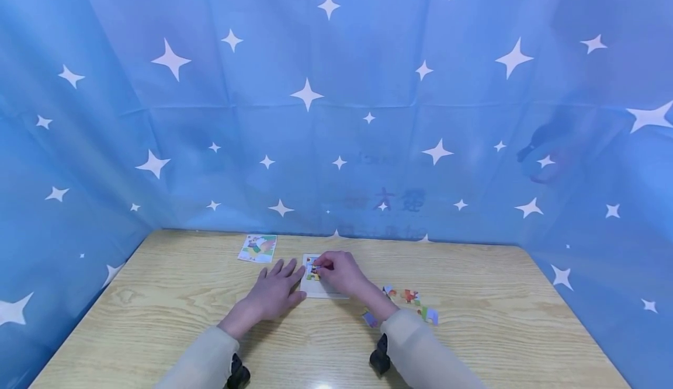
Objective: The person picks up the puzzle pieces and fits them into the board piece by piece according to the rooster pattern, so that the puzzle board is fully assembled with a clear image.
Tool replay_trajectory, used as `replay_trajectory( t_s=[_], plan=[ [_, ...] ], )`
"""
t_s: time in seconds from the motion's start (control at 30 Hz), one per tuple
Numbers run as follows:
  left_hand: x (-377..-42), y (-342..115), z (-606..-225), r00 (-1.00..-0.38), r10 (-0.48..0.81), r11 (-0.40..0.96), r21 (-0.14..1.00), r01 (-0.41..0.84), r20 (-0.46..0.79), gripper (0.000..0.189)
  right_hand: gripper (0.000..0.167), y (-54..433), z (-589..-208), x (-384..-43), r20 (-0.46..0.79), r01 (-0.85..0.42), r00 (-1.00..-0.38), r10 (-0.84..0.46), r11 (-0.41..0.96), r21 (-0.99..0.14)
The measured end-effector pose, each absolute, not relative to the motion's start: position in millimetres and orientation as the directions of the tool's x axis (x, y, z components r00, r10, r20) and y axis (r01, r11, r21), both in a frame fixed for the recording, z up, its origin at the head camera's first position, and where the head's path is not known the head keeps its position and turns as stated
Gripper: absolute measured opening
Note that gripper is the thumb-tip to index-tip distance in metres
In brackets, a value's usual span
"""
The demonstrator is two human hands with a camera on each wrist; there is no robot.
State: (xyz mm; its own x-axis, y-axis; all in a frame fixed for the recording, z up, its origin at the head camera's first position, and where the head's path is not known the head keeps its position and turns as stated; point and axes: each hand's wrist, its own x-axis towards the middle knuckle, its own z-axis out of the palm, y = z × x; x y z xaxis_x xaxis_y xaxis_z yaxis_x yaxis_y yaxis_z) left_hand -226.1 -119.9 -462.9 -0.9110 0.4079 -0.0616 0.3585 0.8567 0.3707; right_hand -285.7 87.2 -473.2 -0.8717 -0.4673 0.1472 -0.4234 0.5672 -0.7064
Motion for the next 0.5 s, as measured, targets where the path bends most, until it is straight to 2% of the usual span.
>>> replay_trajectory(
  t_s=[0.23,0.5],
  plan=[
    [-226.6,-119.0,-462.5,-0.908,0.416,0.855,0.368,0.367,-0.061,0.059,0.01,84.4,-474.9,-288.5,0.137,-0.434,-0.869,-0.476,0.597,-0.675],
    [-225.2,-117.7,-460.6,-0.91,0.41,0.857,0.368,0.36,-0.065,0.059,0.007,78.8,-478.0,-290.1,0.135,-0.453,-0.875,-0.464,0.691,-0.563]
  ],
)
